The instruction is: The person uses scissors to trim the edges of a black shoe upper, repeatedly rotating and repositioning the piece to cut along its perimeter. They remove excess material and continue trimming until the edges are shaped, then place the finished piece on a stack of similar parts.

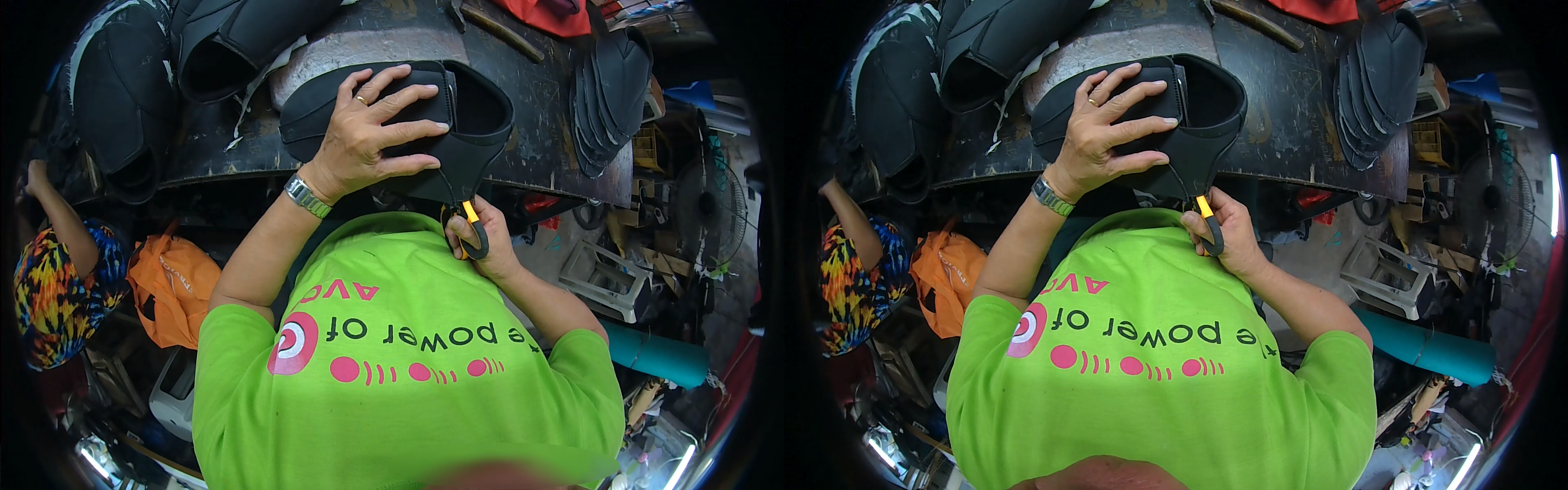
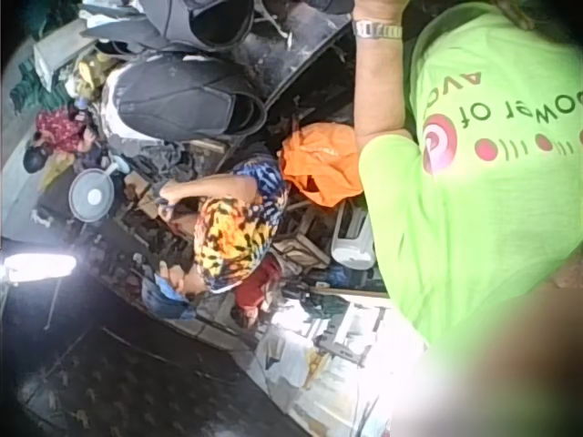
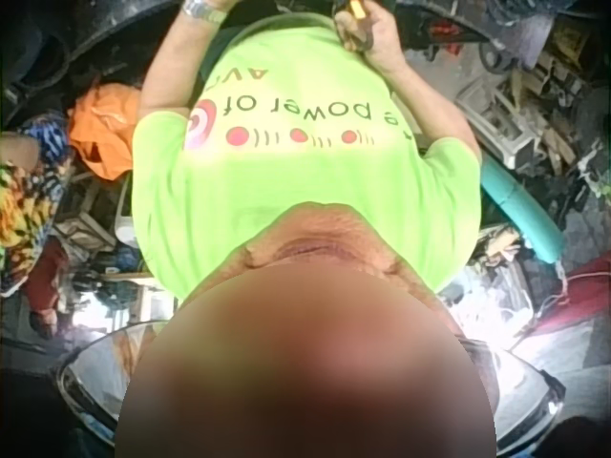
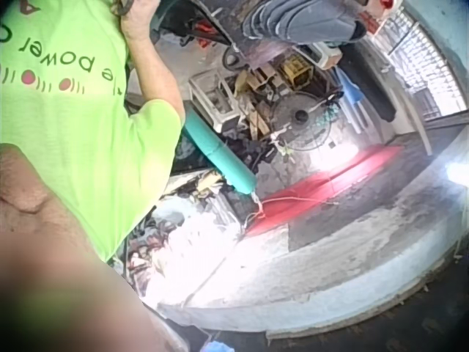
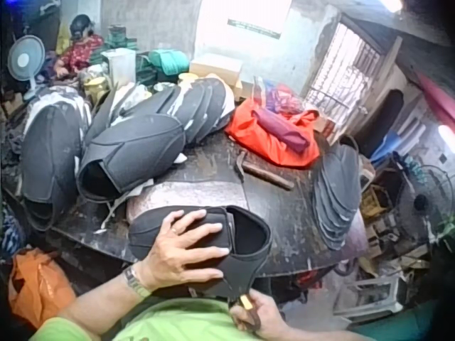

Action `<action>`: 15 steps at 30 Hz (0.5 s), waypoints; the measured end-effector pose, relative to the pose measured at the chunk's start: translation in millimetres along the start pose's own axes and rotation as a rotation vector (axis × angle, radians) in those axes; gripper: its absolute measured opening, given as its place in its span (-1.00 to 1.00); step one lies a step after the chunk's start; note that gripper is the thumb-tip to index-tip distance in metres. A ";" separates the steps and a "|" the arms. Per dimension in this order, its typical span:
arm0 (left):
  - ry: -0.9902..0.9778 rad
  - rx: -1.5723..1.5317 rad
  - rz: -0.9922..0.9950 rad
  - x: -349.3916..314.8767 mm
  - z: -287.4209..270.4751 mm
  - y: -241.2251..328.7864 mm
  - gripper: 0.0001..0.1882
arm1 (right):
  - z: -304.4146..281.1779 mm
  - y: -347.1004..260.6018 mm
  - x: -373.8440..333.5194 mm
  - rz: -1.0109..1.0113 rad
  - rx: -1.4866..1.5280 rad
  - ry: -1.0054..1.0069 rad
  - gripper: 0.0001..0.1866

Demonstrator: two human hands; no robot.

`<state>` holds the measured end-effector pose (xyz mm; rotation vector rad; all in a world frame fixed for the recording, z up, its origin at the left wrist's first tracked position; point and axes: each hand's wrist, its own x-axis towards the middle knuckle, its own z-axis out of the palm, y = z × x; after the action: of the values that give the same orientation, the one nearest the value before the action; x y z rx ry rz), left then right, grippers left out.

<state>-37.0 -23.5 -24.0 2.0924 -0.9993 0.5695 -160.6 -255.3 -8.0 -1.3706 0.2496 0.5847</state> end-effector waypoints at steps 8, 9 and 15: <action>-0.053 -0.018 0.021 -1.1 -4.1 0.0 -0.59 | -1.8 3.8 17.7 -0.015 -0.024 -0.028 -0.53; -0.053 -0.014 0.022 -1.4 -4.8 -0.3 -0.60 | -2.4 3.8 17.6 -0.001 -0.019 -0.026 -0.54; -0.066 0.024 0.029 -1.9 -3.4 -2.4 -0.61 | -2.6 2.5 13.6 0.023 0.028 0.011 -0.58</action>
<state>-36.4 -18.9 -24.1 2.1327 -1.0672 0.5320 -150.1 -254.3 -17.3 -1.3457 0.2819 0.5911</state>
